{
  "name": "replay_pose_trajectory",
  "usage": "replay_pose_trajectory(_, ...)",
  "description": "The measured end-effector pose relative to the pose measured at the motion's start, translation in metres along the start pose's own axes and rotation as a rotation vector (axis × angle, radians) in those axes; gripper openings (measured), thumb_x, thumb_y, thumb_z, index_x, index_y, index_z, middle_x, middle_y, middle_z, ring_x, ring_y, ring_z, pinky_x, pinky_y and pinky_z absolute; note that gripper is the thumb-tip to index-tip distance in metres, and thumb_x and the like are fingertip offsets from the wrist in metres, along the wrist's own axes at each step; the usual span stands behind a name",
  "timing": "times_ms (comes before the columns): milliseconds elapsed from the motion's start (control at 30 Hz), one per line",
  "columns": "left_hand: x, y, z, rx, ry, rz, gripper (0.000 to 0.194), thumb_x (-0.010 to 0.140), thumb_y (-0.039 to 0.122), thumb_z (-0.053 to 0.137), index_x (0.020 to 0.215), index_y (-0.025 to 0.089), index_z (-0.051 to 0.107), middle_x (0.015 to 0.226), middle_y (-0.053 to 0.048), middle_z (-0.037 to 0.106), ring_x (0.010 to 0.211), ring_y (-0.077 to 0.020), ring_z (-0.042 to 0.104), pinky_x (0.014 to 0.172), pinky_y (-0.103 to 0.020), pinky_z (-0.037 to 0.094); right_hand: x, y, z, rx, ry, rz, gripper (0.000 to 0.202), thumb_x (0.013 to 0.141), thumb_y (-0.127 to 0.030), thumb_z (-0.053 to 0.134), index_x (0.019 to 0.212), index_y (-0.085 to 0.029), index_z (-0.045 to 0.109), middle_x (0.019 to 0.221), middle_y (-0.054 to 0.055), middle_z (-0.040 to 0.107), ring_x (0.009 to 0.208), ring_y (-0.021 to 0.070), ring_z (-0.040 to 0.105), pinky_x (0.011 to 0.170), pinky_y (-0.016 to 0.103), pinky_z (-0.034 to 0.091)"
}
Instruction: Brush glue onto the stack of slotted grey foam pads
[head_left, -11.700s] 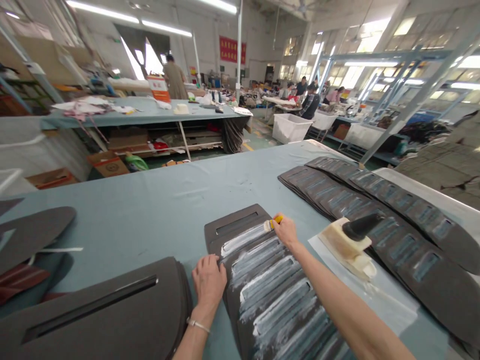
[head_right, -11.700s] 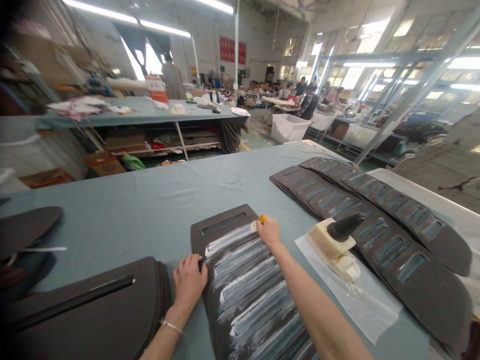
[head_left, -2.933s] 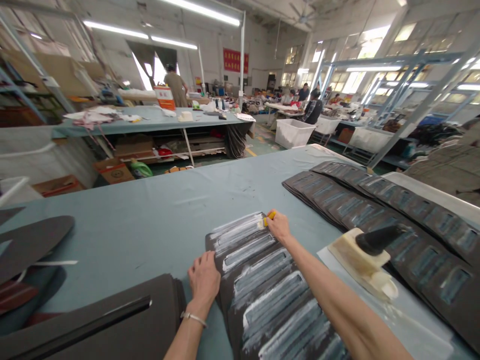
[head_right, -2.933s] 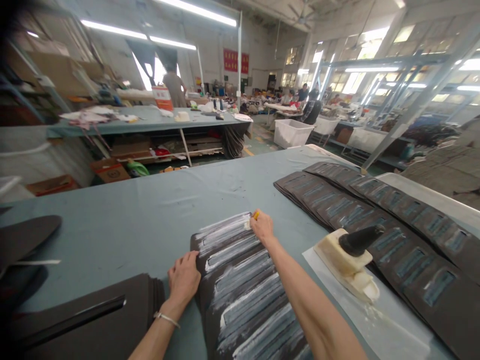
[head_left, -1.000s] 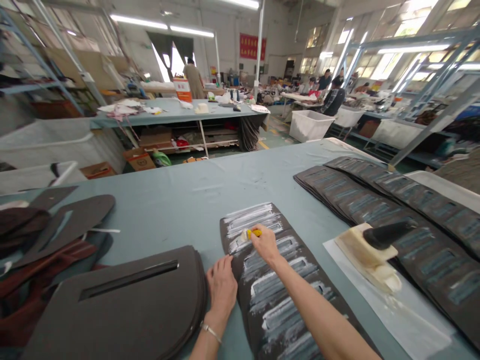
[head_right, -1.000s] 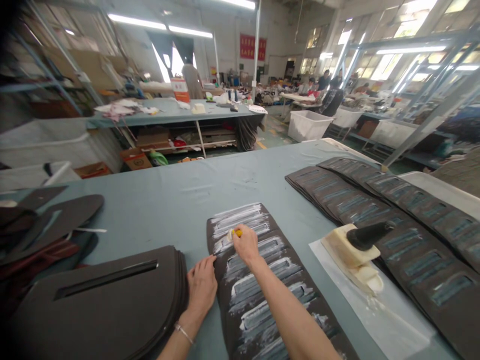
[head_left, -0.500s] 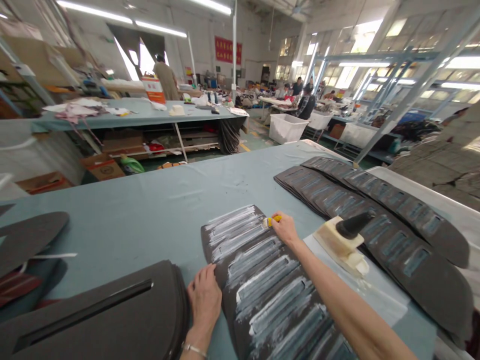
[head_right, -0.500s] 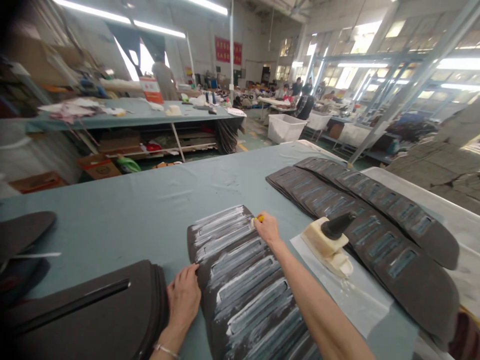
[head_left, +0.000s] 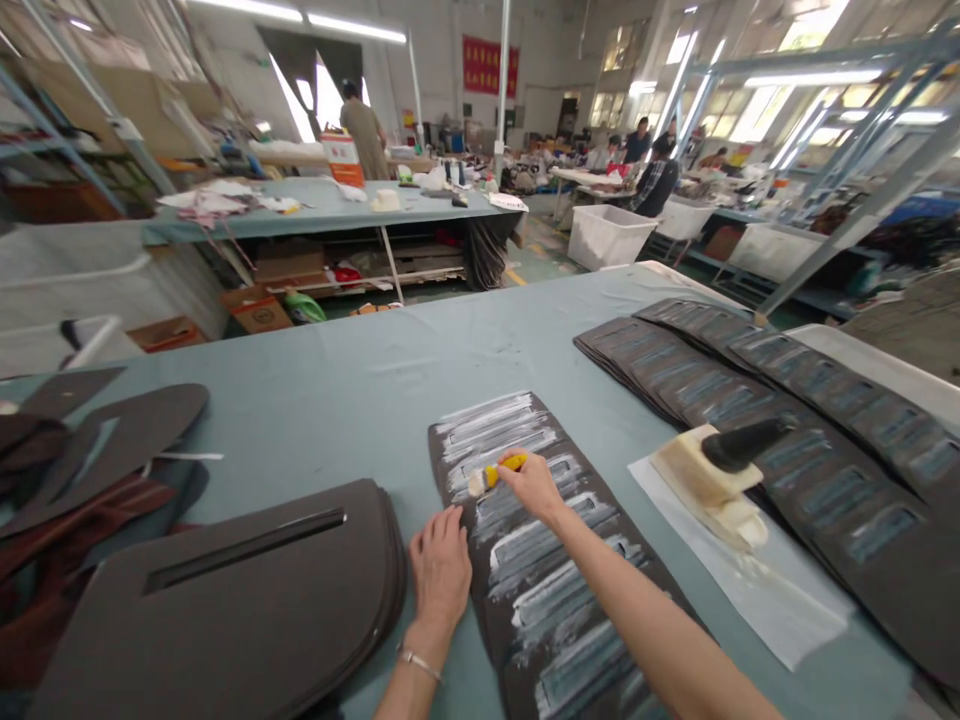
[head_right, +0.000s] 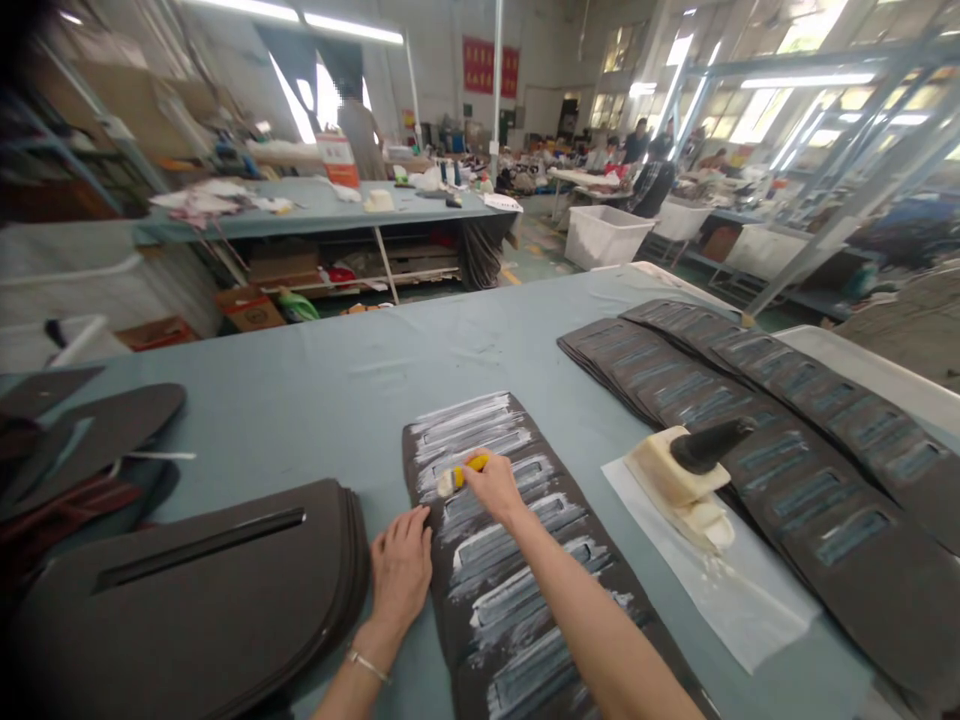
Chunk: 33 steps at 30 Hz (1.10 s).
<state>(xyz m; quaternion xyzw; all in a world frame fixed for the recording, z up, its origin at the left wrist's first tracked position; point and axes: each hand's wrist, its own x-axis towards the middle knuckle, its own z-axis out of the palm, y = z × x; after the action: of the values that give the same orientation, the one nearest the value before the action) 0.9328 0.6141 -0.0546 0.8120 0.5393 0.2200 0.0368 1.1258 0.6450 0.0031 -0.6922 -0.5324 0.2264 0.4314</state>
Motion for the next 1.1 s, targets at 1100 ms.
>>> replay_pose_trajectory(1100,0.004,0.005,0.002,0.026,-0.033,-0.011,0.033,0.093,0.027,0.032,0.118,0.019,0.053,0.118,-0.009,0.06,0.111,-0.0243,0.051,0.09,-0.041,0.037,-0.001,0.029,-0.077,-0.057,0.268,-0.036,0.017,0.074,-0.024,0.048,0.077,-0.02,0.064,0.064,-0.003,0.058,0.056,0.0115,0.048,0.057,0.021,0.036)
